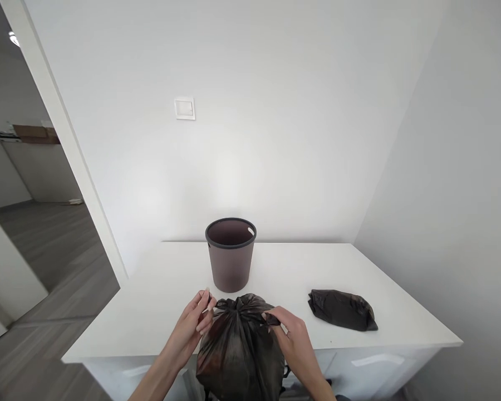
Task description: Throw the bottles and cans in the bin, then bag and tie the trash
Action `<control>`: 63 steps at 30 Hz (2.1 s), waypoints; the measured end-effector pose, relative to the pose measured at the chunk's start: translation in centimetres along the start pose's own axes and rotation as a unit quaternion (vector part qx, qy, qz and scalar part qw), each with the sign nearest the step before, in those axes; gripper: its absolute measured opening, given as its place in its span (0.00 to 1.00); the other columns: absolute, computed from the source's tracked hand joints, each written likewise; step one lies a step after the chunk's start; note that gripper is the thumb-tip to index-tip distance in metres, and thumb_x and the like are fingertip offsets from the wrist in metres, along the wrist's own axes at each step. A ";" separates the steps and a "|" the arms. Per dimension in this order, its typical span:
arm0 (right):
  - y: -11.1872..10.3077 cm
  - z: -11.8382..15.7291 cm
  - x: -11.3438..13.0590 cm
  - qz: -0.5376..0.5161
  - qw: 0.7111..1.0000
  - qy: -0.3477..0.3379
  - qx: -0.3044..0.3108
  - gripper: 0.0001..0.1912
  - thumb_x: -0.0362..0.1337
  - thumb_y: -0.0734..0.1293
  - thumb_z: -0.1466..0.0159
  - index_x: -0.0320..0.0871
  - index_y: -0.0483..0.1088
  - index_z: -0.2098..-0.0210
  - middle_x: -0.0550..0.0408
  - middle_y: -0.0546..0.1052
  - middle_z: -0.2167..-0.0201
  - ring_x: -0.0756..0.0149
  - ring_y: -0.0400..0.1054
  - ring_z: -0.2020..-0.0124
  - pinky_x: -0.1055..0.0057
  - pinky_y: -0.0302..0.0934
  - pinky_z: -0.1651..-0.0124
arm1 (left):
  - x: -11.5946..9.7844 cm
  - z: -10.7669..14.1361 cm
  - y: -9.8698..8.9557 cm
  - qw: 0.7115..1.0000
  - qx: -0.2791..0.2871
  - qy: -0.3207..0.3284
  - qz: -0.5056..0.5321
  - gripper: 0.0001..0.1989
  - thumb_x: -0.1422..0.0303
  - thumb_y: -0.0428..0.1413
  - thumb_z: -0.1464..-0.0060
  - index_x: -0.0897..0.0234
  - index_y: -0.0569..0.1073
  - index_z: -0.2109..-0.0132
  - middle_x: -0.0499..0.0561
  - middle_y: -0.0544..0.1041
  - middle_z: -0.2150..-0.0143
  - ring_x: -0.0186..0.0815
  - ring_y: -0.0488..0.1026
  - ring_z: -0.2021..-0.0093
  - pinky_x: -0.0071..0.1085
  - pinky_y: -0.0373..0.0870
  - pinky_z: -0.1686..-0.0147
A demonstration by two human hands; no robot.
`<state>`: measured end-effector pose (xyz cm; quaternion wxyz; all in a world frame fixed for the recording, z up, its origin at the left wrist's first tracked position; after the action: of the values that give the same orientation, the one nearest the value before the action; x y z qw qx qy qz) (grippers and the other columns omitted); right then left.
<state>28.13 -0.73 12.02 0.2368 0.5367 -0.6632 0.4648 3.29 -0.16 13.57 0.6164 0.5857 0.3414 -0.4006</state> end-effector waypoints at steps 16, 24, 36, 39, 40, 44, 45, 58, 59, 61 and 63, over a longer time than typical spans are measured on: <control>0.6 0.8 -1.0 -0.399 0.886 0.236 0.013 0.22 0.58 0.67 0.33 0.45 0.65 0.65 0.60 0.69 0.63 0.79 0.46 0.81 0.74 0.44 0.80 | 1.2 0.1 -0.5 0.997 -0.005 0.009 -0.078 0.23 0.49 0.61 0.40 0.62 0.63 0.64 0.40 0.63 0.67 0.20 0.47 0.79 0.21 0.55 0.78; -0.6 0.6 -0.3 -0.018 0.991 0.128 -0.021 0.21 0.56 0.60 0.28 0.47 0.65 0.66 0.58 0.72 0.72 0.69 0.60 0.77 0.70 0.56 0.73 | 0.7 -0.4 -0.6 0.992 -0.007 0.024 -0.125 0.22 0.49 0.59 0.38 0.62 0.63 0.65 0.41 0.65 0.68 0.22 0.48 0.79 0.23 0.55 0.77; 5.6 -1.7 0.2 0.313 0.943 -0.068 0.094 0.08 0.32 0.66 0.32 0.50 0.76 0.58 0.58 0.81 0.68 0.63 0.75 0.68 0.69 0.57 0.71 | 0.1 -0.7 -1.9 0.979 -0.007 0.082 -0.188 0.19 0.49 0.53 0.34 0.62 0.71 0.60 0.53 0.76 0.60 0.30 0.65 0.73 0.30 0.65 0.71; 4.3 -2.1 -0.8 0.271 0.959 -0.056 0.062 0.13 0.27 0.64 0.33 0.50 0.74 0.55 0.57 0.81 0.62 0.64 0.76 0.63 0.70 0.62 0.65 | 0.9 -2.1 -5.9 0.964 -0.078 0.113 -0.228 0.21 0.47 0.52 0.34 0.61 0.72 0.51 0.59 0.76 0.46 0.38 0.72 0.61 0.33 0.70 0.67; 3.6 -2.3 -1.0 0.250 0.966 -0.047 0.045 0.13 0.28 0.63 0.32 0.50 0.74 0.54 0.57 0.81 0.61 0.64 0.76 0.62 0.70 0.64 0.63 | 1.4 -2.6 -7.4 0.952 -0.108 0.114 -0.263 0.22 0.47 0.52 0.35 0.61 0.72 0.51 0.59 0.76 0.47 0.39 0.73 0.60 0.33 0.71 0.66; -0.4 -3.9 -1.9 0.193 0.979 -0.018 -0.060 0.09 0.41 0.62 0.27 0.48 0.74 0.57 0.52 0.78 0.61 0.62 0.75 0.61 0.68 0.67 0.57 | 3.1 -4.2 -11.4 0.891 -0.161 0.101 -0.413 0.21 0.46 0.55 0.39 0.60 0.73 0.57 0.50 0.77 0.66 0.36 0.71 0.71 0.32 0.69 0.66; -1.5 -4.6 -2.0 0.193 0.977 -0.016 -0.089 0.11 0.43 0.62 0.27 0.48 0.74 0.58 0.50 0.78 0.60 0.60 0.75 0.60 0.66 0.68 0.56 | 3.4 -4.5 -11.6 0.880 -0.155 0.100 -0.438 0.21 0.46 0.54 0.38 0.60 0.73 0.58 0.48 0.76 0.69 0.35 0.70 0.72 0.32 0.69 0.66; -14.8 -16.5 -10.5 0.447 0.864 0.041 -0.228 0.19 0.47 0.56 0.25 0.45 0.74 0.51 0.46 0.79 0.53 0.55 0.72 0.57 0.65 0.57 0.60 | 5.2 -5.2 -11.8 0.793 -0.138 0.112 -0.583 0.18 0.48 0.49 0.36 0.56 0.73 0.61 0.45 0.75 0.72 0.35 0.66 0.77 0.29 0.65 0.72; -15.3 -17.3 -11.9 0.474 0.851 0.061 -0.219 0.19 0.45 0.55 0.25 0.45 0.74 0.50 0.46 0.79 0.52 0.56 0.72 0.58 0.65 0.55 0.62 | 5.2 -5.3 -11.9 0.790 -0.139 0.110 -0.587 0.18 0.48 0.49 0.36 0.56 0.72 0.61 0.45 0.75 0.72 0.35 0.67 0.77 0.29 0.65 0.72; -16.0 -18.6 -14.5 0.517 0.828 0.105 -0.192 0.18 0.43 0.55 0.25 0.44 0.73 0.47 0.45 0.78 0.51 0.56 0.72 0.60 0.65 0.52 0.65 | 5.3 -5.3 -11.8 0.786 -0.139 0.105 -0.594 0.19 0.47 0.49 0.35 0.56 0.72 0.61 0.45 0.74 0.73 0.35 0.66 0.77 0.29 0.65 0.71; -16.4 -19.4 -16.7 0.540 0.812 0.147 -0.164 0.18 0.42 0.55 0.24 0.42 0.73 0.47 0.43 0.77 0.51 0.56 0.72 0.61 0.65 0.52 0.65 | 5.4 -5.3 -11.7 0.782 -0.141 0.101 -0.599 0.19 0.47 0.48 0.35 0.55 0.71 0.61 0.45 0.73 0.73 0.35 0.66 0.76 0.29 0.66 0.71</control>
<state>45.04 24.51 13.20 0.1268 -0.0296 -0.8698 0.4759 -4.56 4.74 3.10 0.2901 0.2071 0.7363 -0.5752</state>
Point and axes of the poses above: each hand's wrist, its own z-axis away from the middle knuckle, its own y-axis out of the palm, x = y × z, the point moved 4 cm from there along -z, towards the middle knuckle
